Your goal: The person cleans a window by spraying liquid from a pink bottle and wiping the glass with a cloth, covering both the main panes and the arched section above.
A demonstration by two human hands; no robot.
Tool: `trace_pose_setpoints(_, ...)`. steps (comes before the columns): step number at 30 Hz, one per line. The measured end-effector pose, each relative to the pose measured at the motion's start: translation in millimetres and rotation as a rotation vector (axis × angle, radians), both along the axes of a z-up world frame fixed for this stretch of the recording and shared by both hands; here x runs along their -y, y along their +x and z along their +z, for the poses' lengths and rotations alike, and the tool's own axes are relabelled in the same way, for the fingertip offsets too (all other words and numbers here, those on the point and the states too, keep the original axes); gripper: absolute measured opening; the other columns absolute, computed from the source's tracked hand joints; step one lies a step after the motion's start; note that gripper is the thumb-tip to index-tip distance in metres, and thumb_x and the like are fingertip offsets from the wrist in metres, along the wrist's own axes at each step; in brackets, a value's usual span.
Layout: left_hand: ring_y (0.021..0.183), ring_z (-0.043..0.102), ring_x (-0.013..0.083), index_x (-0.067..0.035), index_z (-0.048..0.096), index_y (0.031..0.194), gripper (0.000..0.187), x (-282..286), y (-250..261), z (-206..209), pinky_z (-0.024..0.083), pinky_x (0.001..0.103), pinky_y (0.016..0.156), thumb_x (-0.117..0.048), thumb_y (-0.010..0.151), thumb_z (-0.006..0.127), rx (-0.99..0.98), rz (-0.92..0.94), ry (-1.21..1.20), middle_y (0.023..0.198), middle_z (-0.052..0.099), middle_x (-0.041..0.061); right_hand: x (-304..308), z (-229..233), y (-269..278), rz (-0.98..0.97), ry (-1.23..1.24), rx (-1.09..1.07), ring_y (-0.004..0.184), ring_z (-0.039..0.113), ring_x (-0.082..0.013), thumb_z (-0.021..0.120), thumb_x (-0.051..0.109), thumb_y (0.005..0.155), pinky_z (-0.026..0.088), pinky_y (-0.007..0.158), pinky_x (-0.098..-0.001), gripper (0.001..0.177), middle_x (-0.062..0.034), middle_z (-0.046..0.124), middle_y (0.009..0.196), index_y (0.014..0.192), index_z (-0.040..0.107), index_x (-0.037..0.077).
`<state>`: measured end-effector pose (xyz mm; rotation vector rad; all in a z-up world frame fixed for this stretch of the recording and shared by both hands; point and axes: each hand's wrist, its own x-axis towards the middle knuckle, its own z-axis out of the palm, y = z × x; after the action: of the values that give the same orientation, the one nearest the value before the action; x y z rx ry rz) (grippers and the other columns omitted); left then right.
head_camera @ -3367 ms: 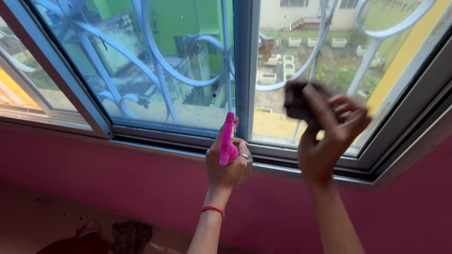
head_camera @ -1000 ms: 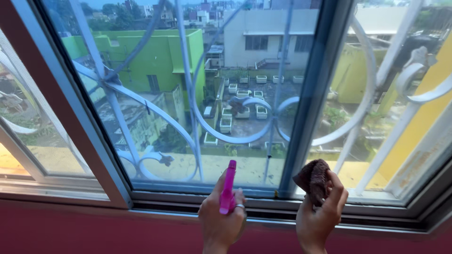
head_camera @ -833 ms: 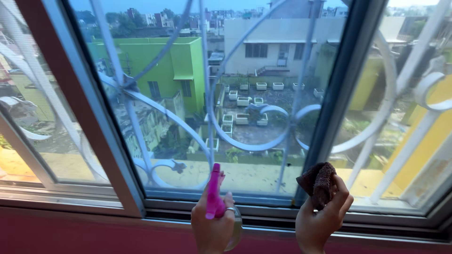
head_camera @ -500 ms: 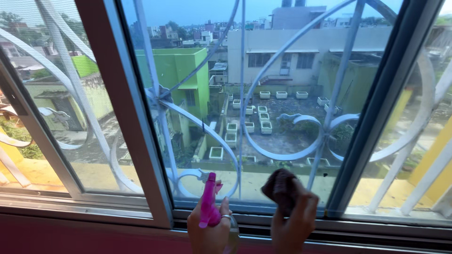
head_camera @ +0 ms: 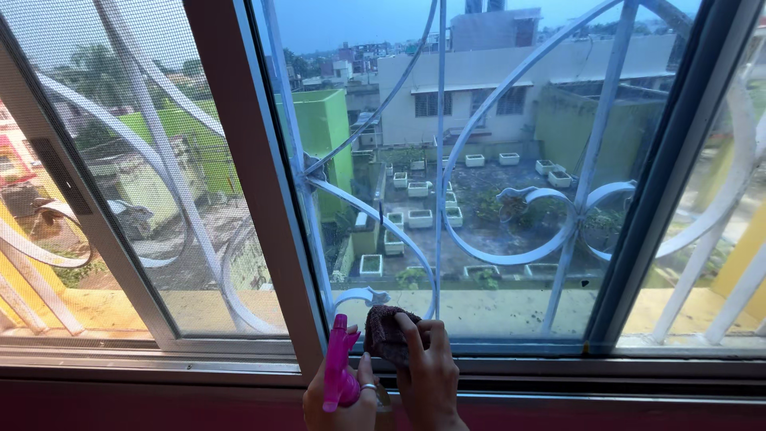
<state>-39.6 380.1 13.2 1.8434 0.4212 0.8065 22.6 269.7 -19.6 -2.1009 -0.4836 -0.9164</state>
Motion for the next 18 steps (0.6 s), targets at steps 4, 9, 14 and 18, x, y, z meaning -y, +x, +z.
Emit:
trace_pose_setpoints(4, 0.04, 0.054, 0.0083, -0.031, 0.069, 0.138, 0.063, 8, 1, -7, 0.048, 0.029, 0.049, -0.009, 0.08, 0.082, 0.017, 0.032, 0.025, 0.047, 0.06, 0.007, 13, 6, -6, 0.039, -0.057, 0.0, 0.1, 0.063, -0.0382, 0.077, -0.006, 0.06, 0.056, 0.068, -0.0517, 0.084, -0.0132, 0.053, 0.11, 0.136, 0.053, 0.02)
trace_pose_setpoints(9, 0.045, 0.05, 0.0077, -0.027, 0.068, 0.136, 0.062, 24, 2, -12, 0.049, 0.027, 0.051, -0.008, 0.078, 0.079, 0.118, -0.011, 0.032, 0.061, 0.063, -0.004, 43, 10, -12, -0.026, -0.09, -0.001, 0.101, 0.064, -0.0375, 0.072, -0.009, 0.062, 0.056, 0.072, -0.0515, 0.082, -0.0116, 0.055, 0.115, 0.137, 0.055, 0.021)
trace_pose_setpoints(14, 0.045, 0.051, 0.0118, -0.026, 0.072, 0.128, 0.052, 47, -1, -4, 0.047, 0.033, 0.051, -0.012, 0.079, 0.08, 0.032, -0.033, 0.031, 0.05, 0.053, 0.004, 85, 7, -13, -0.107, -0.098, -0.011, 0.102, 0.063, -0.0397, 0.072, -0.009, 0.06, 0.055, 0.074, -0.0524, 0.085, -0.0122, 0.055, 0.117, 0.136, 0.056, 0.024)
trace_pose_setpoints(18, 0.062, 0.06, 0.0124, -0.021, 0.071, 0.128, 0.045, 68, 0, -6, 0.051, 0.035, 0.059, -0.014, 0.084, 0.076, 0.28, -0.039, 0.2, 0.072, 0.065, 0.002, 127, -3, -9, -0.19, -0.097, 0.068, 0.106, 0.062, -0.0412, 0.071, -0.012, 0.06, 0.057, 0.08, -0.0525, 0.085, -0.0136, 0.054, 0.116, 0.135, 0.055, 0.024)
